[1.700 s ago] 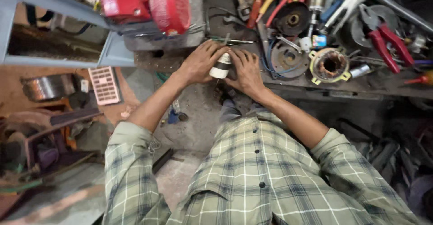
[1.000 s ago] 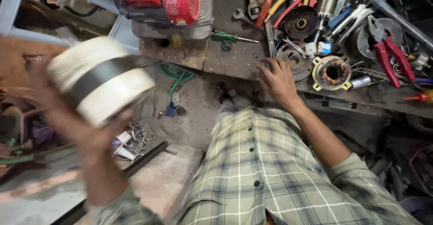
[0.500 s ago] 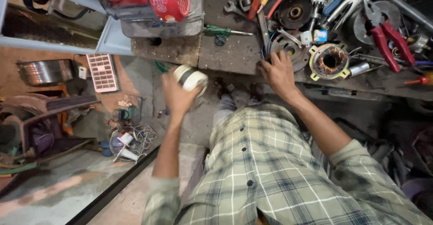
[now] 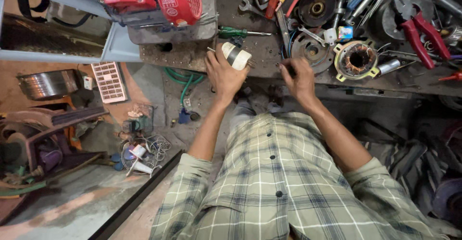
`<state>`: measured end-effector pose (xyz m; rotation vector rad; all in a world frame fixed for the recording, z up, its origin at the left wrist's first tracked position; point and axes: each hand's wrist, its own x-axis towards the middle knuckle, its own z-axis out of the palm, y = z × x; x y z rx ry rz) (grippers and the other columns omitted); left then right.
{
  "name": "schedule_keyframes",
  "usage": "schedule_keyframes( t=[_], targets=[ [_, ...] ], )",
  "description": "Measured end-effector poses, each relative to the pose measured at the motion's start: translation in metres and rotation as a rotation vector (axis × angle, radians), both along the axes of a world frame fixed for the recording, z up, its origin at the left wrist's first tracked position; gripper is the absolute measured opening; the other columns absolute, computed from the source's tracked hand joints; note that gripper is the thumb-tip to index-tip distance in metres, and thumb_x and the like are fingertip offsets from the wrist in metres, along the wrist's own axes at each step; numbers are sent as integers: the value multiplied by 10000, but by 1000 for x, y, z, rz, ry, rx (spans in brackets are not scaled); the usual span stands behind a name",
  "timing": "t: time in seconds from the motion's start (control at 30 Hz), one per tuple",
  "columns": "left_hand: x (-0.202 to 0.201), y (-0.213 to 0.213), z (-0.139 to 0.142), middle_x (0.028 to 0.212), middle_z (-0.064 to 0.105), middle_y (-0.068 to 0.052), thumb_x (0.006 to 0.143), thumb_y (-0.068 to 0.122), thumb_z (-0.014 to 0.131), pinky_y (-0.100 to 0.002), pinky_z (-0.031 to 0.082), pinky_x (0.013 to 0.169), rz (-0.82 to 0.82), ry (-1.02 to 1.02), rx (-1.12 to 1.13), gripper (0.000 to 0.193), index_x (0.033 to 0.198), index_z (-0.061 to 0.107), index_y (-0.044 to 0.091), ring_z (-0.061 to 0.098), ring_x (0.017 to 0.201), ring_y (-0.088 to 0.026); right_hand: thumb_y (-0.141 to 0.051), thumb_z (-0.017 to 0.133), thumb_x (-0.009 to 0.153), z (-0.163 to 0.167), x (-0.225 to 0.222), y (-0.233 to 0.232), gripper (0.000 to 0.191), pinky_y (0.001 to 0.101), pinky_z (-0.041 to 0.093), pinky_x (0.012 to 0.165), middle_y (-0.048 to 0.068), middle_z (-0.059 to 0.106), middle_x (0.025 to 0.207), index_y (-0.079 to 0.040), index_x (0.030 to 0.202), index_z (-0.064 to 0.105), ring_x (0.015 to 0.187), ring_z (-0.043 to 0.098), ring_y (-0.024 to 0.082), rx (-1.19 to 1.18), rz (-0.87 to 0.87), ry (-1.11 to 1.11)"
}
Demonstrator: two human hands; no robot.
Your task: The person holds a white cylindrical electrical component and repeatedly inserts and removes a small metal pin into a hole on its side. The person rotates the component to access different sides while continuing the same pin-insertion action.
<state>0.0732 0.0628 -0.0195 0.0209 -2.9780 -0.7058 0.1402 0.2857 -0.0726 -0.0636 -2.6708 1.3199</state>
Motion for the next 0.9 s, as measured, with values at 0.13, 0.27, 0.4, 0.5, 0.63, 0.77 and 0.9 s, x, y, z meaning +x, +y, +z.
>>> schedule_keyframes(
  t=[0.13,0.27,0.4,0.5,0.63,0.77,0.9],
  targets=[
    [-1,5,-2,1257,506,-269,650,444,920,-585,432,1012,79,0,-20,972,1401,456,37,508,1202,-494,-111,777,952,-8,-14,-28,132,292,536,744,89,756,942,-19,1043,756,814,674,130,-434,-27,-183],
    [-6,5,-10,1330,472,-322,652,481,906,-614,406,1031,85,38,-48,1003,1406,436,16,471,1247,-531,-76,773,943,-10,-31,-49,122,273,572,845,93,768,1046,3,1029,738,930,710,121,-624,7,-82],
    [-8,4,-16,1388,443,-340,640,515,907,-661,373,1064,97,62,-67,1028,1400,431,13,440,1280,-547,-34,773,932,-4,-40,-54,81,287,570,805,115,779,1016,9,994,743,896,730,166,-411,64,24],
    [-10,5,-16,1399,457,-309,646,495,895,-656,405,1027,106,18,-16,1023,1418,423,17,440,1303,-539,-26,786,923,2,-45,-55,81,292,581,796,113,779,981,5,988,749,869,745,171,-356,69,23],
    [-18,6,-13,1403,440,-317,642,465,906,-666,403,981,100,3,-24,1029,1427,416,14,423,1296,-541,-37,775,932,10,-49,-56,130,291,598,803,104,782,1014,0,1053,745,892,755,161,-457,57,-26],
    [-22,6,-12,1382,468,-274,673,455,903,-662,417,1003,102,-3,-6,984,1420,424,31,443,1298,-514,-52,769,950,15,-55,-60,175,297,597,795,112,792,1037,-27,1123,760,897,765,166,-459,69,-2],
    [-26,5,-13,1387,449,-286,647,437,912,-668,412,1003,111,33,-21,1002,1415,408,37,423,1301,-534,-73,786,939,16,-66,-62,165,319,586,772,126,780,1025,-48,1102,769,890,762,215,-299,91,63]
  ],
)
